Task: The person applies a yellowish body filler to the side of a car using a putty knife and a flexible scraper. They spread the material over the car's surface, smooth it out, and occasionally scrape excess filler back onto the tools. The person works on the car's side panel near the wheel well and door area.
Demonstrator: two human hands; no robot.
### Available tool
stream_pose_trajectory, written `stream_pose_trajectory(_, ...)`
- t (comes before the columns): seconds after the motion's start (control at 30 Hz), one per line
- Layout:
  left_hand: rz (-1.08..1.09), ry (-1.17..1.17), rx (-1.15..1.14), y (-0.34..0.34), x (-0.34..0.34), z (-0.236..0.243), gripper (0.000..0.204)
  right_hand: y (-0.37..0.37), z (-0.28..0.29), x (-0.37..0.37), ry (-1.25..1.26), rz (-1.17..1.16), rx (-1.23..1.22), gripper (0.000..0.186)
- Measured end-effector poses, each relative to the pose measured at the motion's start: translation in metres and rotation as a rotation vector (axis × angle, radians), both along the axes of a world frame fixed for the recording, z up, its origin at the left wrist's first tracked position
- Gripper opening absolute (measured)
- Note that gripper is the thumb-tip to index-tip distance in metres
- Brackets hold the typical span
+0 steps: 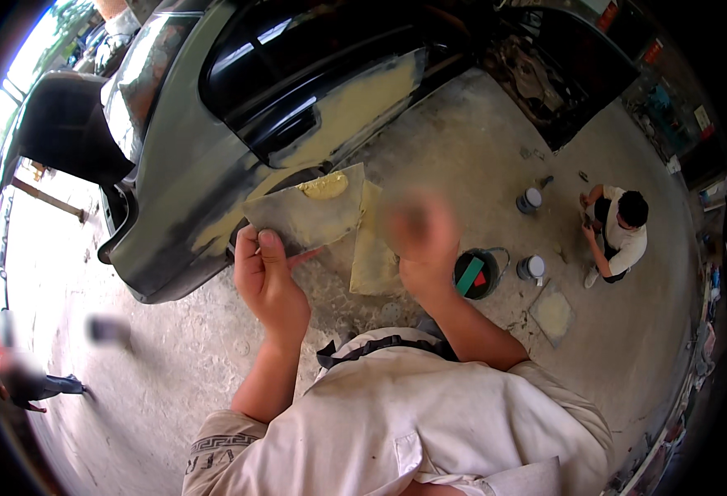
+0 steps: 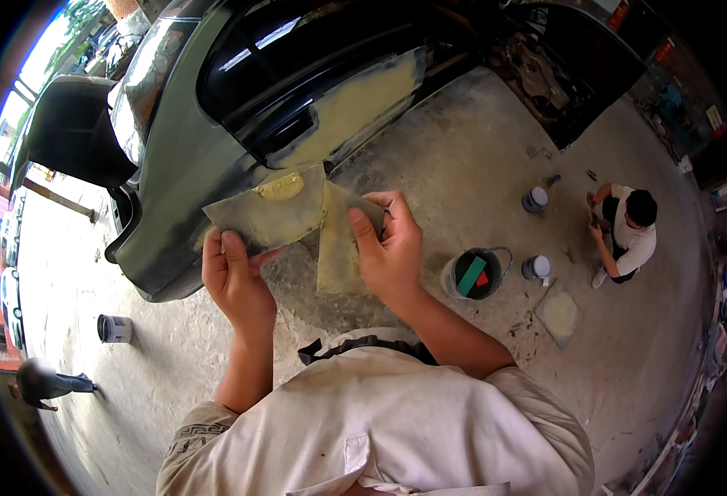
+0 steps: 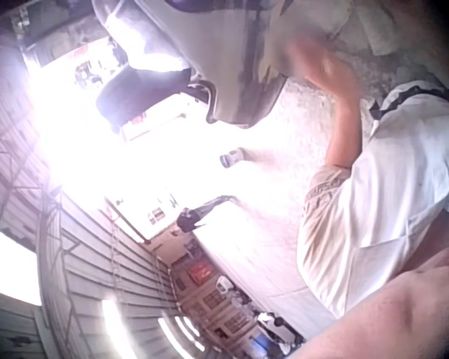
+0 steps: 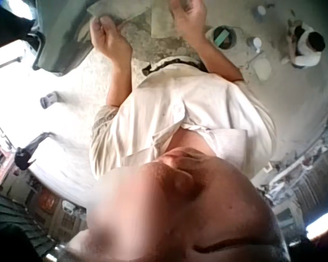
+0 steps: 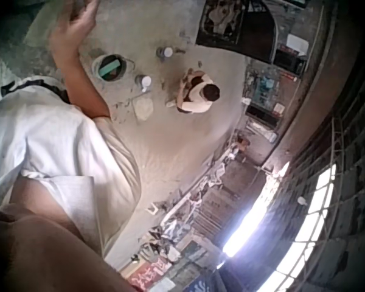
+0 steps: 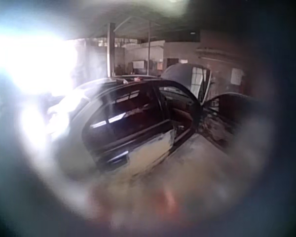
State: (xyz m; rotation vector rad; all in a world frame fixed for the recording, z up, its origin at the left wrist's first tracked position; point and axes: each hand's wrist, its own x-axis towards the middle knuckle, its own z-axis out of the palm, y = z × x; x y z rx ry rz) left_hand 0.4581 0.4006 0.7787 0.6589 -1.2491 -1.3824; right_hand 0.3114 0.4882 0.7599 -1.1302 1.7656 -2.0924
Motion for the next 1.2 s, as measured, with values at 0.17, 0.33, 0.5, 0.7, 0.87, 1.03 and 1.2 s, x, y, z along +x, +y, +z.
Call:
stream_pose_trajectory(0.17, -0.028, 0.029, 0.023, -0.005, 0.0, -0.007, 0.023, 0.002, -0.003, 0.006, 0.067, -0.008, 0.041, 0.024)
stream_pose_trajectory(0.33, -0.032, 0.048, 0.042, -0.004, -0.002, -0.009, 0.02, -0.003, -0.006, 0.011, 0.058, 0.01, -0.007, 0.024)
stream_pose_trajectory(0.5, -0.013, 0.062, 0.063, -0.001, -0.005, -0.006, 0.018, -0.004, -0.005, 0.016, 0.051, 0.026, -0.015, 0.025)
stream_pose_trajectory(0.7, 0.019, 0.034, 0.062, -0.001, -0.012, -0.008, 0.018, -0.003, -0.007, 0.02, -0.212, 0.118, 0.05, 0.025)
stream_pose_trajectory(0.87, 0.024, 0.019, 0.053, 0.002, -0.019, -0.006, 0.019, -0.006, -0.016, 0.026, -0.191, 0.113, 0.038, 0.024)
stream_pose_trajectory(1.03, 0.021, -0.041, 0.022, 0.006, -0.019, -0.011, 0.021, -0.008, -0.019, 0.028, -0.205, 0.142, -0.008, 0.021)
stream_pose_trajectory(1.2, -0.011, -0.075, -0.043, 0.011, -0.02, -0.017, 0.021, -0.005, -0.012, 0.03, -0.176, 0.169, -0.026, 0.02)
